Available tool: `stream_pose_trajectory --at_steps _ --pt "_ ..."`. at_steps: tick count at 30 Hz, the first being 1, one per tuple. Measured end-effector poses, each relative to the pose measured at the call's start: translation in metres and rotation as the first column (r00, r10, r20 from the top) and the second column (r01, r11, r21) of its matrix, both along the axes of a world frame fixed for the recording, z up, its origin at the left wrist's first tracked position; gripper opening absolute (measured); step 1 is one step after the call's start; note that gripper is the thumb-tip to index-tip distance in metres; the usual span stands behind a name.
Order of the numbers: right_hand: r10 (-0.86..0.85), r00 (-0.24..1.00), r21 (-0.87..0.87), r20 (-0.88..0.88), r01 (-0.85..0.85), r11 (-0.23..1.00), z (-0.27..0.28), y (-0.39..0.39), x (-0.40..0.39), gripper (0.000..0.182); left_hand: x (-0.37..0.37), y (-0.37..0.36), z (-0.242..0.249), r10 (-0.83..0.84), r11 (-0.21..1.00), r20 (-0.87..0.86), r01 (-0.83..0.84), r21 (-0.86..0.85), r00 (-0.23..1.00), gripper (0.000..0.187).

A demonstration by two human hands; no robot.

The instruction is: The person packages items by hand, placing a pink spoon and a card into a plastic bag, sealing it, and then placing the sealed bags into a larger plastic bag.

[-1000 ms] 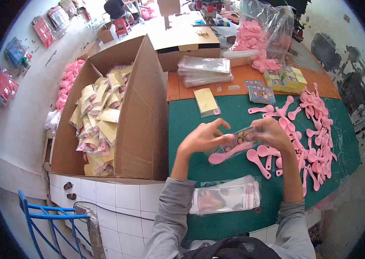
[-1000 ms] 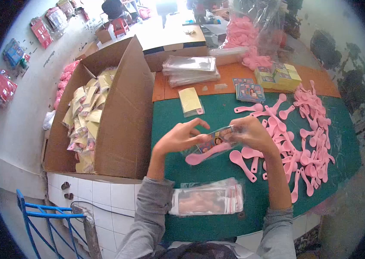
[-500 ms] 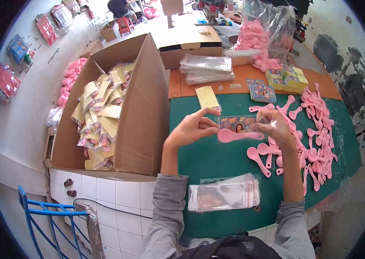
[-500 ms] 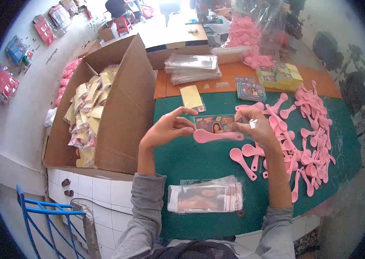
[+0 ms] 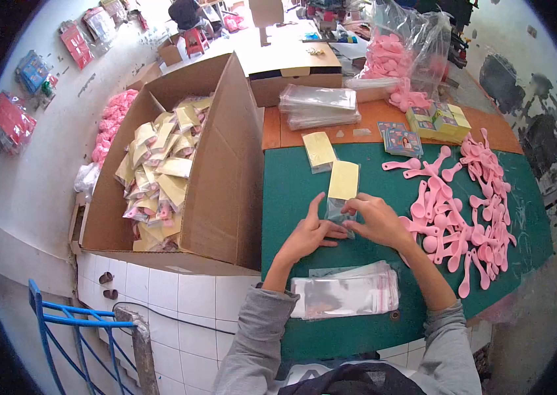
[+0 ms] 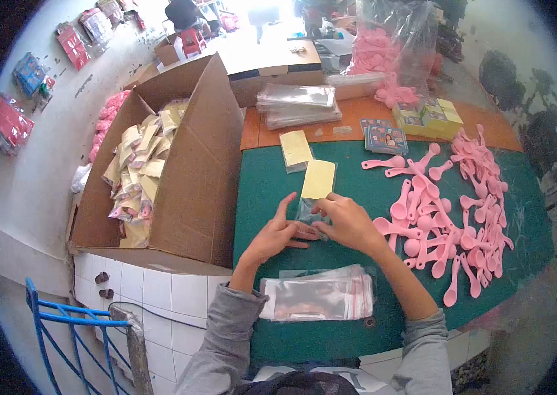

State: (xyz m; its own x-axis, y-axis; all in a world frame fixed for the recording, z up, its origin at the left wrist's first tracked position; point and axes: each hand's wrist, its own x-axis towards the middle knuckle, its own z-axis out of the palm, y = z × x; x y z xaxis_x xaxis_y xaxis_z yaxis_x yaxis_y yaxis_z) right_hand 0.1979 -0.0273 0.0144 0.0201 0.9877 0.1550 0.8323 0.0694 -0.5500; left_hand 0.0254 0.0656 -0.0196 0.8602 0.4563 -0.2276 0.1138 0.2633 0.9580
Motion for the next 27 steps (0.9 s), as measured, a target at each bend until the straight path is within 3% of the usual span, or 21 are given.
stream_pose_trajectory --at_steps 4,10,13,14,16,19,21,22,23,24,25,26,27 --pt "-0.026 0.999 0.052 -0.023 0.027 0.998 -0.007 0.004 -0.018 0.018 -0.001 0.001 -0.003 -0.007 1.0 0.041 0.007 -0.015 0.999 0.062" --pt "-0.001 0.998 0.02 0.056 0.0 1.0 0.0 0.0 -0.024 0.017 0.002 0.001 -0.006 0.094 0.964 0.136 -0.056 -0.261 0.986 0.063" --pt "0.058 0.991 0.044 0.123 -0.064 0.997 -0.002 0.0 -0.027 0.016 0.003 0.002 -0.003 0.112 0.949 0.068 -0.086 -0.305 0.991 0.064" --pt "0.081 0.986 0.059 0.147 -0.09 0.994 -0.002 -0.001 -0.028 0.016 0.004 0.003 -0.006 0.121 0.971 0.031 -0.111 -0.213 0.992 0.063" --pt "0.174 0.983 0.023 0.066 -0.176 0.984 0.001 -0.001 -0.03 0.013 0.009 0.003 -0.011 0.138 0.99 -0.033 -0.139 -0.023 0.99 0.06" --pt "0.329 0.935 -0.054 -0.131 -0.338 0.939 0.006 -0.002 -0.017 0.014 0.015 -0.006 0.0 0.256 0.964 -0.107 -0.245 0.104 0.961 0.058" --pt "0.47 0.808 -0.065 -0.355 -0.523 0.85 0.023 -0.006 0.002 0.015 0.018 -0.006 0.002 0.229 0.973 -0.058 -0.231 -0.021 0.972 0.056" --pt "0.46 0.745 -0.057 -0.482 -0.551 0.833 0.036 -0.012 0.021 0.016 0.017 -0.006 0.002 0.225 0.97 -0.036 -0.228 -0.087 0.974 0.056" --pt "0.367 0.81 -0.18 -0.457 -0.488 0.854 0.055 -0.021 0.047 0.015 0.014 -0.006 0.002 0.227 0.962 -0.015 -0.226 -0.15 0.974 0.055" --pt "0.326 0.775 -0.112 -0.541 -0.45 0.886 0.05 -0.03 0.088 0.013 0.012 -0.005 0.0 0.198 0.974 -0.006 -0.197 -0.111 0.98 0.051" --pt "0.121 0.835 -0.065 -0.536 -0.183 0.981 0.056 -0.05 0.118 0.012 0.01 -0.004 -0.003 0.17 0.983 0.003 -0.169 -0.072 0.985 0.048" --pt "-0.143 0.851 -0.017 -0.505 0.156 0.988 0.051 -0.067 0.146 0.013 0.01 -0.002 -0.006 0.142 0.989 0.014 -0.141 -0.034 0.99 0.045" --pt "-0.431 0.855 -0.065 -0.286 0.432 0.9 0.028 -0.083 0.202 0.021 0.01 0.001 -0.01 0.123 0.992 0.0 -0.123 -0.008 0.992 0.041"
